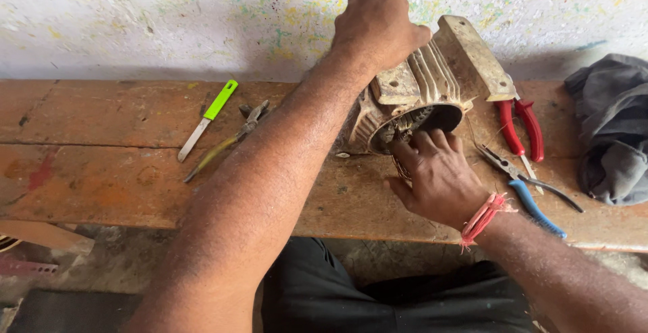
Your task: The person uses pliers to pull and cut copper wire from the slots of a motor stator. They repeatedly reach into the stator, grip wire bundles, and cut them near the surface, leaving the stator progressively empty.
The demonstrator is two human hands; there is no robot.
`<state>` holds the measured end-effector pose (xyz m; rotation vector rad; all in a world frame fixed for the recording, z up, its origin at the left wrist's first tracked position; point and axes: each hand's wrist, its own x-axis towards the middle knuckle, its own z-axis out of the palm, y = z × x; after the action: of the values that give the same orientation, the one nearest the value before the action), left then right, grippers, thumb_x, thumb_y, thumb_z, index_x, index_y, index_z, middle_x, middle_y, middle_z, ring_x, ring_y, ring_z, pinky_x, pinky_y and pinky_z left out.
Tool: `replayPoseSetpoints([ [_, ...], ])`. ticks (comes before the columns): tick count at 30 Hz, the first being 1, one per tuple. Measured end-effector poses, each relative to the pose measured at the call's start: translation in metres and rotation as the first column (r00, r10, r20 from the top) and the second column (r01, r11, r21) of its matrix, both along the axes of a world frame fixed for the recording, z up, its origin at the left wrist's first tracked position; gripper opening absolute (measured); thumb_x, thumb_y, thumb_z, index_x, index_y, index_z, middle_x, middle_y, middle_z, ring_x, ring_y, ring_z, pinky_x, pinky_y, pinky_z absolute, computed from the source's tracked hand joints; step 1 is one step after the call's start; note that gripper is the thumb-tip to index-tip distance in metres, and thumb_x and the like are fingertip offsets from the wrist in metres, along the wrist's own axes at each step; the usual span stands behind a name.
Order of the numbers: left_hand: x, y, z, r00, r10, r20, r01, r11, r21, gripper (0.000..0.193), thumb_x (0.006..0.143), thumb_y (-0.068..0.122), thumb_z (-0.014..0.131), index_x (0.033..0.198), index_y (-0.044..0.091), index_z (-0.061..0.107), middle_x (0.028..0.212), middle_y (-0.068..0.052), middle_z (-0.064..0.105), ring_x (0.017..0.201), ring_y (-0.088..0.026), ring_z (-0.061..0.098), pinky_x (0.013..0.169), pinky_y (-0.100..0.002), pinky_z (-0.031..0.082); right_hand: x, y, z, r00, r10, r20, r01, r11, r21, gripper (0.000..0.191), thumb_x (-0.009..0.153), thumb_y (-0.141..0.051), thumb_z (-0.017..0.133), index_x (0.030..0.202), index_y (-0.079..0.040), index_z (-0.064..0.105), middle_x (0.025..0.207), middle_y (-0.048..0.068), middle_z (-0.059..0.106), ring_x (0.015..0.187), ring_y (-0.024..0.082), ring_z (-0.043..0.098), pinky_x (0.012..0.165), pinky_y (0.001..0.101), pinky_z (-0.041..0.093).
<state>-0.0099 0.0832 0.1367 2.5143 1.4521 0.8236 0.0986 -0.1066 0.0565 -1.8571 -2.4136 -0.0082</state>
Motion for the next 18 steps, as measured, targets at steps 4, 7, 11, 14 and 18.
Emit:
replayPoseSetpoints([
  [4,-0.001,-0.001,0.0,0.999,-0.034,0.033,0.034,0.999,0.005,0.053,0.08,0.047,0.085,0.101,0.002,0.067,0.097,-0.015,0.07,0.097,-0.028,0.068,0.084,-0.051,0.06,0.002,-0.019,0.0,0.985,0.129,-0.117,-0.105,0.975,0.198,0.039,0.086,-0.025,0.072,0.121,-0.01,0.063,0.101,0.014,0.063,0.095,0.031,0.063,0.083,0.0502,0.053],
  [7,-0.001,-0.001,0.001,0.999,-0.037,0.03,0.038,0.999,-0.031,0.05,0.082,0.047,0.084,0.098,0.003,0.068,0.096,-0.014,0.07,0.097,-0.027,0.069,0.084,-0.05,0.06,0.003,-0.042,-0.006,0.972,0.028,-0.232,0.008,0.988,0.153,0.041,0.089,-0.014,0.069,0.129,-0.01,0.063,0.098,0.013,0.063,0.093,0.031,0.064,0.076,0.0462,0.054],
  [11,-0.003,0.0,0.0,0.998,-0.03,0.053,0.028,0.999,0.037,0.053,0.076,0.046,0.089,0.097,0.003,0.067,0.093,-0.014,0.069,0.089,-0.028,0.068,0.077,-0.05,0.059,-0.01,-0.069,-0.022,0.93,0.157,-0.333,-0.031,0.935,0.352,0.049,0.085,-0.01,0.068,0.134,-0.005,0.061,0.104,0.016,0.063,0.101,0.037,0.063,0.087,0.05,0.053],
  [14,-0.002,0.001,0.0,0.997,-0.049,0.061,0.047,0.998,0.03,0.05,0.076,0.045,0.088,0.094,0.003,0.066,0.088,-0.012,0.069,0.085,-0.025,0.07,0.076,-0.047,0.061,-0.031,-0.084,-0.037,0.948,0.15,-0.282,-0.003,0.886,0.463,0.047,0.078,-0.015,0.071,0.123,-0.005,0.062,0.117,0.025,0.058,0.117,0.046,0.055,0.095,0.0578,0.047],
  [18,-0.003,0.003,-0.001,0.999,-0.037,0.036,0.037,0.999,0.0,0.048,0.08,0.046,0.087,0.091,0.004,0.066,0.085,-0.011,0.069,0.084,-0.023,0.071,0.078,-0.046,0.061,-0.059,-0.097,-0.05,0.998,0.048,-0.049,-0.024,0.909,0.415,0.061,0.072,-0.033,0.074,0.118,0.005,0.063,0.133,0.041,0.046,0.131,0.056,0.04,0.103,0.0685,0.039],
])
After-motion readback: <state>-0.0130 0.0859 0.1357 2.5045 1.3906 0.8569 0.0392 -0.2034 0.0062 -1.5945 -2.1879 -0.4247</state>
